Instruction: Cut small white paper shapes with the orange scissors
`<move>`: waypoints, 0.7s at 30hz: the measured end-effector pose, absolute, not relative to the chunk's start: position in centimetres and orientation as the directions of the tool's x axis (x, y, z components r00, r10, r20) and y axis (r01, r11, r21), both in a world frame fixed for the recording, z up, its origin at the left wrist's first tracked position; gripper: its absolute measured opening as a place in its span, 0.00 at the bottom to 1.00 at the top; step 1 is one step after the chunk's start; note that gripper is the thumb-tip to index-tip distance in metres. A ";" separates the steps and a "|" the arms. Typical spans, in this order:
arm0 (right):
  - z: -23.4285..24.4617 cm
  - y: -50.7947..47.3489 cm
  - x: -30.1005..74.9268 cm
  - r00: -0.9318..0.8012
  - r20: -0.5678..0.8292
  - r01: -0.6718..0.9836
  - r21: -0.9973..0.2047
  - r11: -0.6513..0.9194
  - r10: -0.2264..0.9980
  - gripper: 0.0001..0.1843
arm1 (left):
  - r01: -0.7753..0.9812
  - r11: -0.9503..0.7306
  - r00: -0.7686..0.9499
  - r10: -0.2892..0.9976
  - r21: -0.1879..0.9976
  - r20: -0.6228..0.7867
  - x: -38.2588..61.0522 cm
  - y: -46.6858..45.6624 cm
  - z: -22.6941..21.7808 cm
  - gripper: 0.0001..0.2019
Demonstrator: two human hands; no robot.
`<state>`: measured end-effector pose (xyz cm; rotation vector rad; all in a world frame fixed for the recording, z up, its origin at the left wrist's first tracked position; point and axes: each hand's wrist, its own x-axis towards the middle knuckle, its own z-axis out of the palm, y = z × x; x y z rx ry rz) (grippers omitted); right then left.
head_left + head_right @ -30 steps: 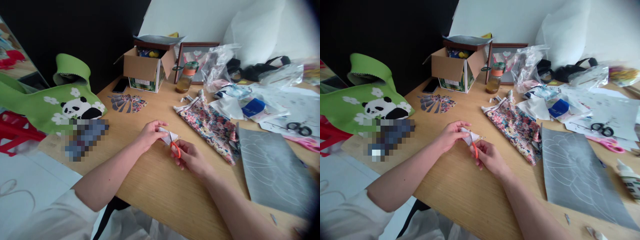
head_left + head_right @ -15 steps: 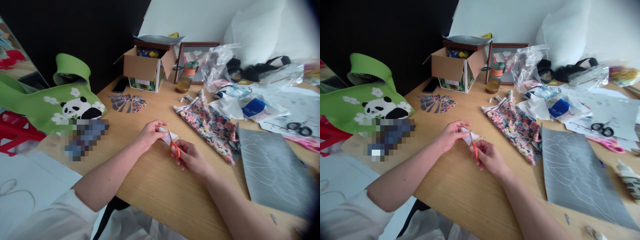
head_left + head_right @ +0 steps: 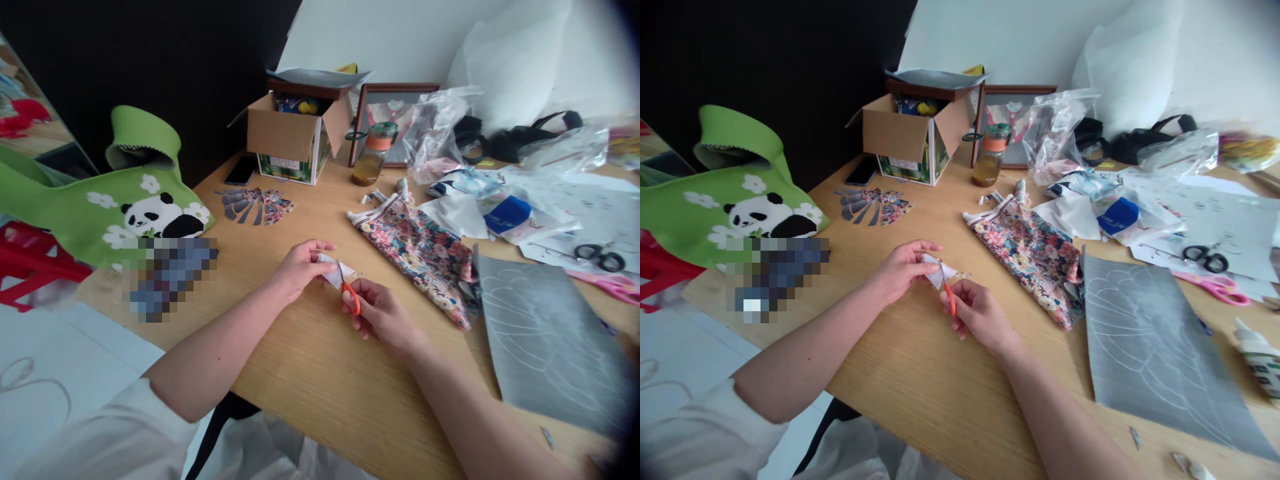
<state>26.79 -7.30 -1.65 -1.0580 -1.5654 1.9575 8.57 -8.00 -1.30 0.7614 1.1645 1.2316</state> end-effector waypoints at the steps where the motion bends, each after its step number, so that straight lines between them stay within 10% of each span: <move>1: -1.6 -7.3 26.8 -0.629 -0.297 0.127 -0.951 -0.282 0.719 0.26 | -0.310 0.221 -0.064 0.966 0.925 -0.252 8.6 -8.0 -1.3 0.20; 21: -1.6 -7.3 26.8 -0.635 -0.293 0.135 -0.953 -0.270 0.714 0.27 | -0.299 0.197 -0.065 0.972 0.934 -0.226 8.7 -8.0 -1.6 0.20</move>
